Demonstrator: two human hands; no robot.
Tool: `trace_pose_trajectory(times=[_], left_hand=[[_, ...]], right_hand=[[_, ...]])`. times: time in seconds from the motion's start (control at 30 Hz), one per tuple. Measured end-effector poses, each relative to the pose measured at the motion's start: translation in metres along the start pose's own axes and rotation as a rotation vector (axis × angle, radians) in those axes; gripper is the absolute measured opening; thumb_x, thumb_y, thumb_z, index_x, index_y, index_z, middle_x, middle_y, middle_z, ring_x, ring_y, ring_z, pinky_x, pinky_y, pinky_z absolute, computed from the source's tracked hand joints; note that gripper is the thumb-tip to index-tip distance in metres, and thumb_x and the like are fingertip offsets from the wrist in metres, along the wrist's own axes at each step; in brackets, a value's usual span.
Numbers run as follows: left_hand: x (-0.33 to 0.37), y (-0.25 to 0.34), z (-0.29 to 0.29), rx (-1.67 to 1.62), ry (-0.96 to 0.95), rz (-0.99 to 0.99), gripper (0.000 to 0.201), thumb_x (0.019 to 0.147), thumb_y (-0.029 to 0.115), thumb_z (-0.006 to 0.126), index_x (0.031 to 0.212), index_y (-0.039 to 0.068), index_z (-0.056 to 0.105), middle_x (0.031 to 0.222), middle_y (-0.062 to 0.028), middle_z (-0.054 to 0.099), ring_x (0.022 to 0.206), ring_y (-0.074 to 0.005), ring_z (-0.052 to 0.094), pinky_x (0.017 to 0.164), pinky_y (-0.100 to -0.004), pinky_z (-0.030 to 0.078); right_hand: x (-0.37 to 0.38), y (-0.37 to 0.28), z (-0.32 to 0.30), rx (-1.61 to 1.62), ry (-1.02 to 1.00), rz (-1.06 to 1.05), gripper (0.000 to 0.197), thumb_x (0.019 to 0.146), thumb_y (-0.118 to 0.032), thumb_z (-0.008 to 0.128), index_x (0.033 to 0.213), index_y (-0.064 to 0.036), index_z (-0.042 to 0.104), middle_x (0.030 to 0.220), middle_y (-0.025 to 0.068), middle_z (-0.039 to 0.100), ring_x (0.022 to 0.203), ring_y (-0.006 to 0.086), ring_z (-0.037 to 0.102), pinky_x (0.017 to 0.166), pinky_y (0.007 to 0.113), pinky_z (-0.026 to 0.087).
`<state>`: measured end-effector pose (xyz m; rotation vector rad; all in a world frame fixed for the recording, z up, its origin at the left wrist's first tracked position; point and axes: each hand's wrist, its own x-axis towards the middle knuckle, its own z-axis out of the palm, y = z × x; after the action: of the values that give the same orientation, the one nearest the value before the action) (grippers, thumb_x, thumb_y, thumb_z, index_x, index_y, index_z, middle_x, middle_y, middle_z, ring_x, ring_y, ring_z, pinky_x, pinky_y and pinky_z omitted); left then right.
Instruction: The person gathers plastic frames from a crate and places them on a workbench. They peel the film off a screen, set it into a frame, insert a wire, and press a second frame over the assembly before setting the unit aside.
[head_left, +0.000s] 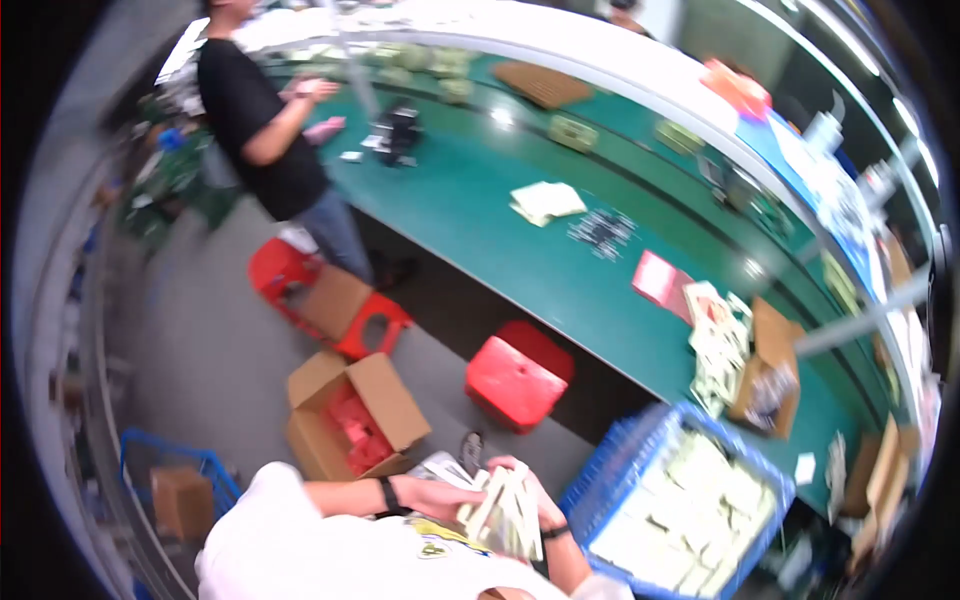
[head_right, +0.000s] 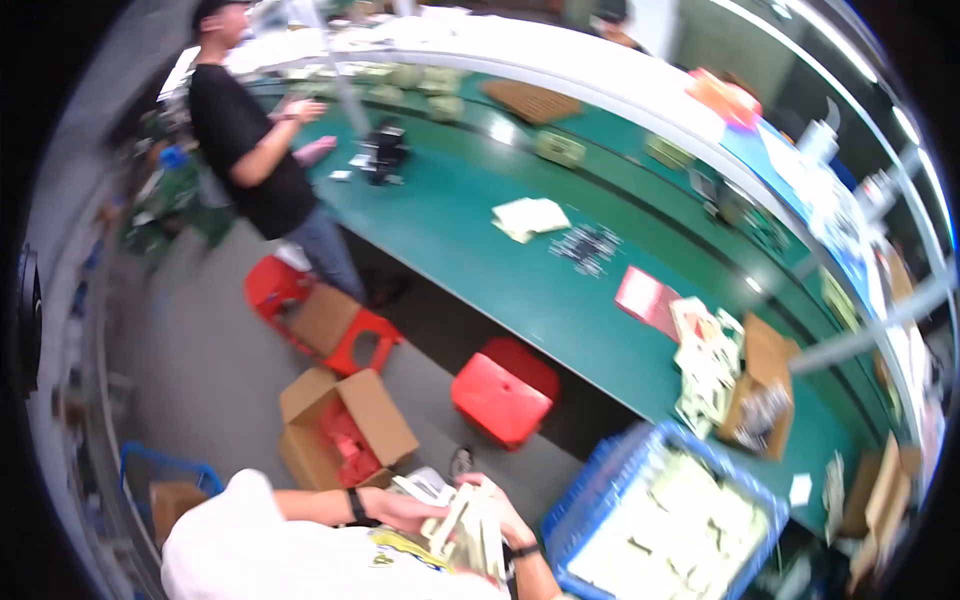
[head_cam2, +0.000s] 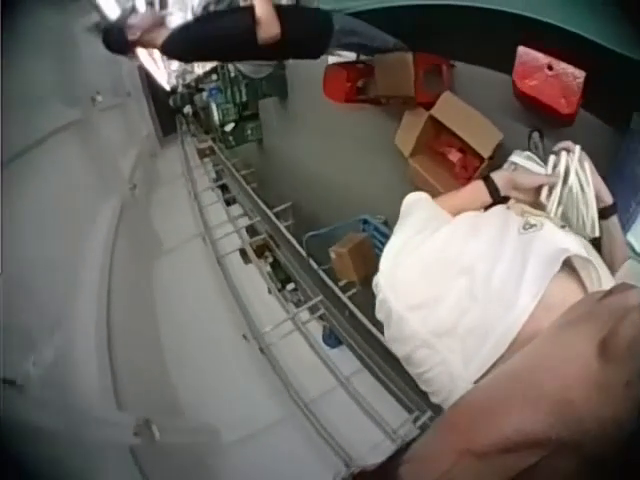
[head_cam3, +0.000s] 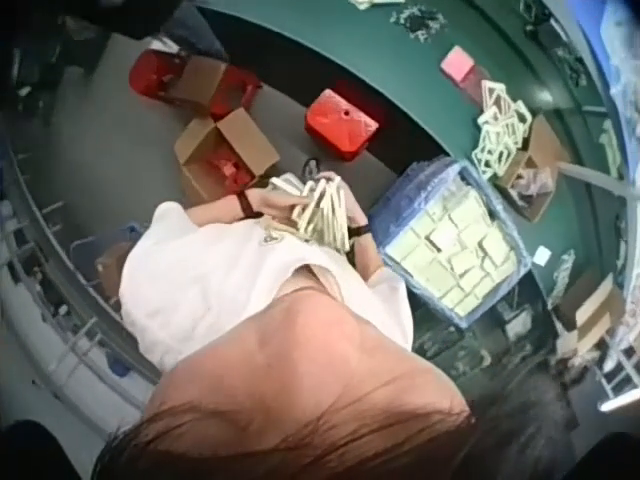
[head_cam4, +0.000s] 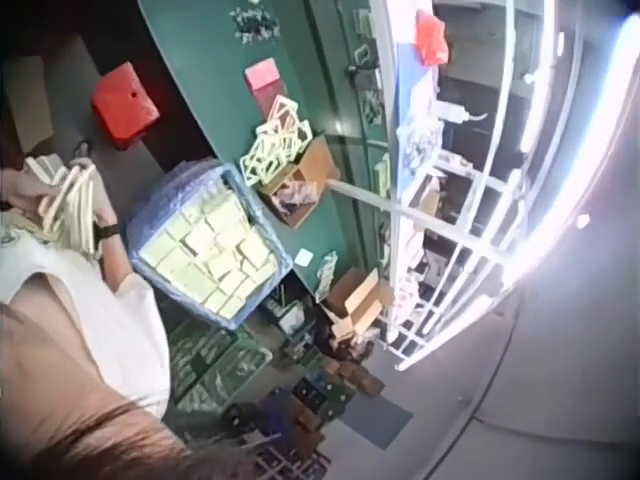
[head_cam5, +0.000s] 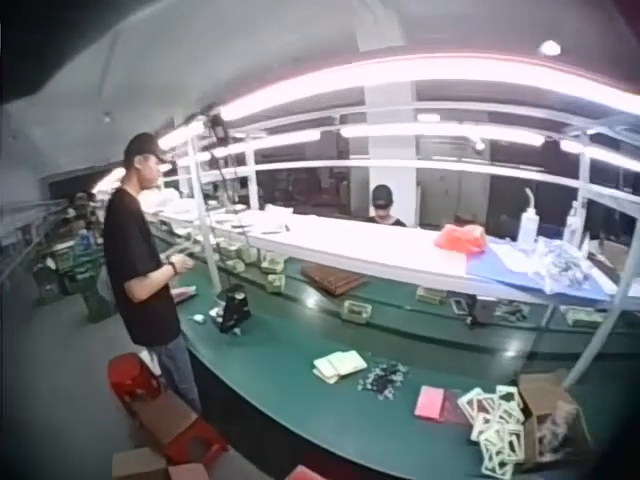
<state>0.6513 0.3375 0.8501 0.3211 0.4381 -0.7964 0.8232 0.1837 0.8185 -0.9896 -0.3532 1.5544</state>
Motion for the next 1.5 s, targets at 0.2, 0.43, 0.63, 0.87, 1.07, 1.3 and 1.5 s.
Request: trace_pose_trajectory(times=[0.2,0.43,0.63,0.87,1.07,1.3,1.5], left_hand=[[-0.013,0.068,-0.023,0.221,-0.01,0.013,0.056,0.111,0.046,0.034,0.137,0.0,0.052,0.135,-0.0109,0.06,0.127,-0.0223,0.055,0.113,-0.0385,0.042],[0.09,0.232,0.037,0.418,0.021,-0.135,0.059,0.11,0.049,0.032,0.136,0.001,0.053,0.13,-0.0107,0.063,0.122,-0.022,0.059,0.108,-0.0425,0.047],[0.264,0.404,0.09,0.66,0.147,-0.312,0.067,0.104,0.063,0.039,0.137,0.008,0.057,0.108,-0.0121,0.073,0.084,-0.0232,0.074,0.073,-0.0388,0.064],[0.503,0.537,0.204,0.924,0.106,-0.339,0.053,0.103,0.053,0.051,0.122,0.005,0.064,0.093,-0.0129,0.073,0.069,-0.0197,0.072,0.061,-0.0343,0.064],[0.591,0.589,0.222,1.59,0.427,0.169,0.028,0.1,0.026,0.062,0.11,-0.001,0.061,0.087,-0.0141,0.072,0.067,-0.0231,0.072,0.057,-0.0346,0.06],[0.605,0.635,0.177,2.005,0.684,0.265,0.031,0.1,0.019,0.058,0.12,-0.004,0.052,0.099,-0.0198,0.069,0.084,-0.0269,0.072,0.06,-0.0424,0.06],[0.592,0.651,0.197,2.255,0.676,0.479,0.03,0.102,0.012,0.05,0.128,-0.003,0.048,0.12,-0.0215,0.064,0.097,-0.0284,0.071,0.066,-0.0435,0.062]], right_hand=[[0.049,-0.059,-0.016,-0.356,-0.084,-0.141,0.04,0.088,-0.015,0.075,0.123,-0.0041,0.06,0.112,0.0033,0.065,0.103,0.0127,0.062,0.092,0.031,0.051],[0.056,-0.077,-0.142,-0.062,0.194,-0.365,0.022,0.1,-0.02,0.063,0.117,-0.0074,0.062,0.106,-0.0004,0.065,0.098,0.0081,0.062,0.085,0.026,0.053],[-0.001,-0.215,-0.258,0.808,0.214,-0.299,0.031,0.096,-0.023,0.068,0.122,-0.0072,0.063,0.107,0.004,0.068,0.093,0.0169,0.068,0.08,0.033,0.058],[-0.049,-0.287,-0.445,0.385,0.791,-0.666,0.045,0.089,-0.015,0.075,0.131,-0.0032,0.062,0.114,0.0079,0.071,0.097,0.0176,0.069,0.083,0.032,0.057],[-0.08,-0.328,-0.529,0.013,1.081,-0.518,0.043,0.084,-0.012,0.077,0.124,0.0005,0.066,0.109,0.0098,0.073,0.095,0.0177,0.068,0.084,0.033,0.055],[-0.058,-0.328,-0.565,-0.141,1.309,-0.293,0.046,0.077,-0.014,0.079,0.119,0.0022,0.067,0.106,0.0179,0.074,0.099,0.0289,0.071,0.088,0.04,0.055],[-0.035,-0.318,-0.574,-0.463,1.625,0.069,0.045,0.076,-0.018,0.08,0.112,0.0023,0.065,0.109,0.0278,0.07,0.105,0.0463,0.065,0.09,0.05,0.054]])
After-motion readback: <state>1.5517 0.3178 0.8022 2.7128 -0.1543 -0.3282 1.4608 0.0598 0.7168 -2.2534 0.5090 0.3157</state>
